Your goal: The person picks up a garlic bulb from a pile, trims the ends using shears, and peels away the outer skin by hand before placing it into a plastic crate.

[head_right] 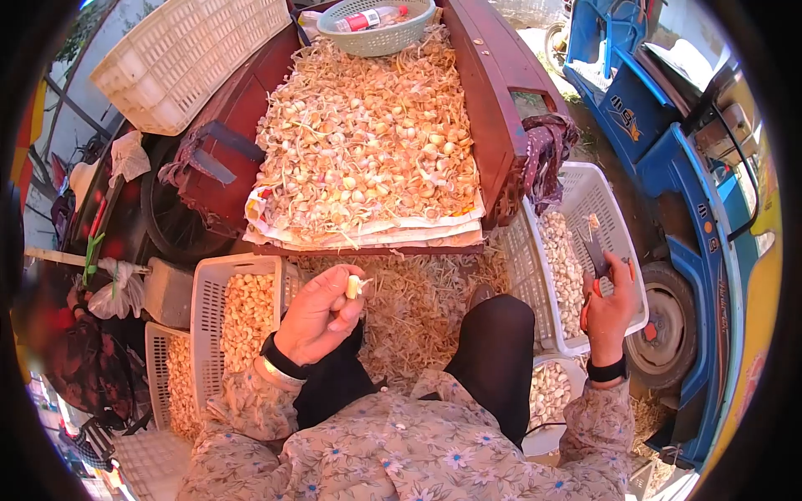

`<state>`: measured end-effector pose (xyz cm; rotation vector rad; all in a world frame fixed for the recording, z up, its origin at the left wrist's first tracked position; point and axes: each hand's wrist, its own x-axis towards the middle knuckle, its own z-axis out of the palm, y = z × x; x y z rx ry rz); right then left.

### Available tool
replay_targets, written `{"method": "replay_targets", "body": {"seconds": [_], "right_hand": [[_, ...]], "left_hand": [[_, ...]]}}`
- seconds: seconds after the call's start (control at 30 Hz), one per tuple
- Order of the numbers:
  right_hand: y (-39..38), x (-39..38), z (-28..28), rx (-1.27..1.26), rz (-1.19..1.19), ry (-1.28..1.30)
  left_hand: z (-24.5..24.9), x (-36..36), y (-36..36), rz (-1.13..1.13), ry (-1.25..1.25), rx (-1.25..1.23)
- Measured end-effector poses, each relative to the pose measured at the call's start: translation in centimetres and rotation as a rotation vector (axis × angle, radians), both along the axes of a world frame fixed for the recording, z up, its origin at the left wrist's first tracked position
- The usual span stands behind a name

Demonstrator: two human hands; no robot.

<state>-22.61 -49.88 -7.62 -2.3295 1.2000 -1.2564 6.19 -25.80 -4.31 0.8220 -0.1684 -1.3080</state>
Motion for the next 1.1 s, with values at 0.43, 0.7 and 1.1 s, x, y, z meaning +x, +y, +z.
{"method": "replay_targets", "body": {"seconds": [0.43, 0.7, 1.1], "right_hand": [[13.5, 9.3, 0.6, 0.905, 0.724, -0.418], [10.9, 10.5, -0.9, 0.739, 0.63, -0.305], [6.2, 21.9, -7.4, 1.08, 0.676, -0.469]], "left_hand": [[1.6, 0.7, 4.9, 0.451, -0.063, -0.013], [-3.5, 12.8, 19.8, 0.48, -1.983, 0.948], [-8.4, 16.1, -10.0, 0.137, -1.907, 0.54]]}}
